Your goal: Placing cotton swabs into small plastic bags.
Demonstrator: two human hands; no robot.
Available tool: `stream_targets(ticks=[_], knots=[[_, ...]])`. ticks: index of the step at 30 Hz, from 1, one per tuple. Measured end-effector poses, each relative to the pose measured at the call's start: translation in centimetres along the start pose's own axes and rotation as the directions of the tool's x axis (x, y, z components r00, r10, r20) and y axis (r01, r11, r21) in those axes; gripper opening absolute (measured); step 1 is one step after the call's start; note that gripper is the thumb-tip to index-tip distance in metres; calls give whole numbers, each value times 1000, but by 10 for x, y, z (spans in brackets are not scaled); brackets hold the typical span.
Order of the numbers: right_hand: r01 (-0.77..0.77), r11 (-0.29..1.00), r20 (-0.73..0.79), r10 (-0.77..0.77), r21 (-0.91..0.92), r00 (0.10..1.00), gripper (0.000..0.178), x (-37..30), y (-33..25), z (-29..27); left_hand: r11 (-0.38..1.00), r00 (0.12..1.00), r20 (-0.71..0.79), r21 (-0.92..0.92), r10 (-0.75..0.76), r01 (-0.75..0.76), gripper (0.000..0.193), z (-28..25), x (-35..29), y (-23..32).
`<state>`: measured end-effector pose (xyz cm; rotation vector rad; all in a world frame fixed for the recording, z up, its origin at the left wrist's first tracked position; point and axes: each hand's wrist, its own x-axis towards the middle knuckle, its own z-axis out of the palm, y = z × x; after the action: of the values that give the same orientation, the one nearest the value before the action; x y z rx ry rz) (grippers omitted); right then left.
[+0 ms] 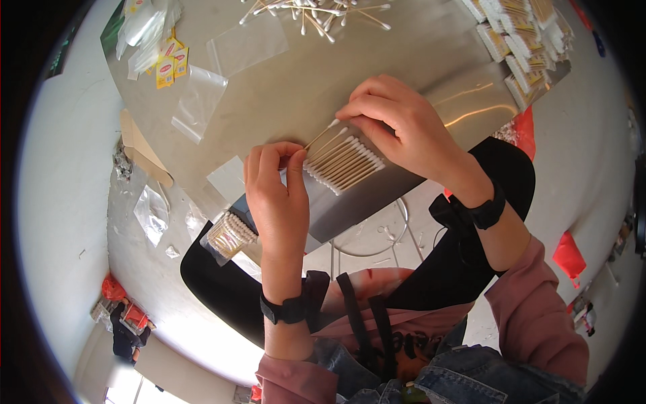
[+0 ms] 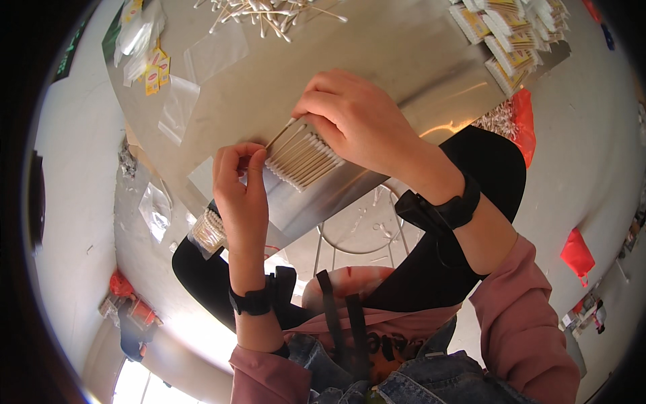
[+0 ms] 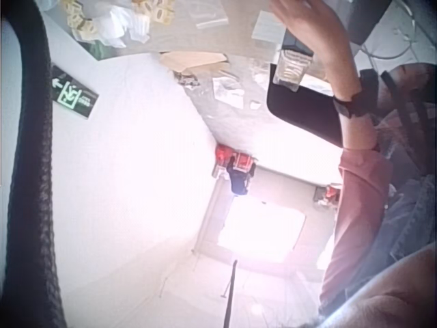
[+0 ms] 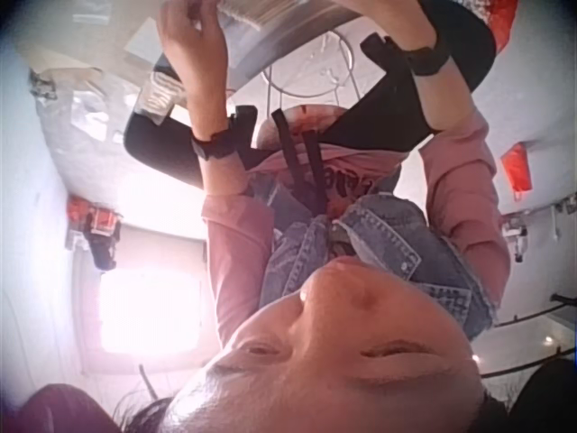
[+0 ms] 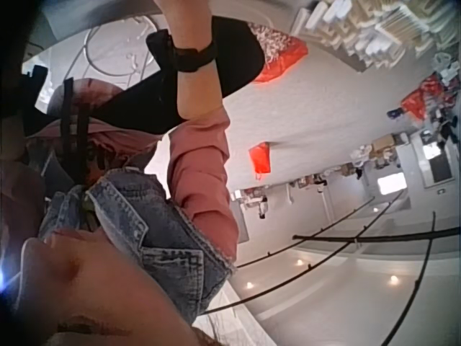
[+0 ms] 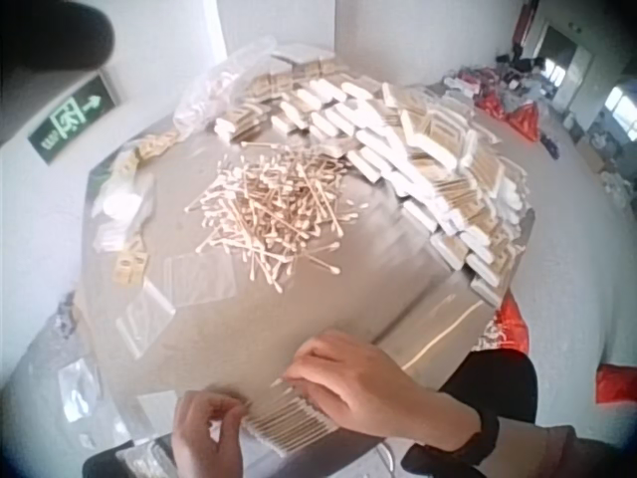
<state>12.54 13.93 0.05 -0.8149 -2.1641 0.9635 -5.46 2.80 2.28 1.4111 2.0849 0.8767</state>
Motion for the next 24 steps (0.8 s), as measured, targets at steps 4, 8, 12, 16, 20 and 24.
stream_targets(ticks=[4, 8, 12, 16, 20, 24], knots=[[-5, 999, -29, 6, 34, 1000, 16, 2, 0, 4, 999, 1000, 1, -31, 29, -29, 6, 2, 0, -2], [49, 997, -23, -48, 66, 999, 14, 6, 2, 5, 998, 999, 8, -52, 34, -34, 7, 0, 0, -7], [59, 996, -13, -59, 70, 998, 10, 7, 1, 0, 996, 1000, 28, -87, 3, 0, 6, -2, 2, 2], [61, 991, -12, -60, 121, 998, 3, 11, 5, -29, 989, 999, 33, -145, 33, -28, 5, -3, 13, 23], [-287, 882, -18, 316, 375, 949, 8, 4, -4, -124, 987, 993, -56, -113, 107, -113, 11, 15, 53, 56], [-508, 837, -160, 483, -203, 861, 10, -42, -37, -208, 795, 826, -52, 311, 561, -521, 13, 50, 109, 69]])
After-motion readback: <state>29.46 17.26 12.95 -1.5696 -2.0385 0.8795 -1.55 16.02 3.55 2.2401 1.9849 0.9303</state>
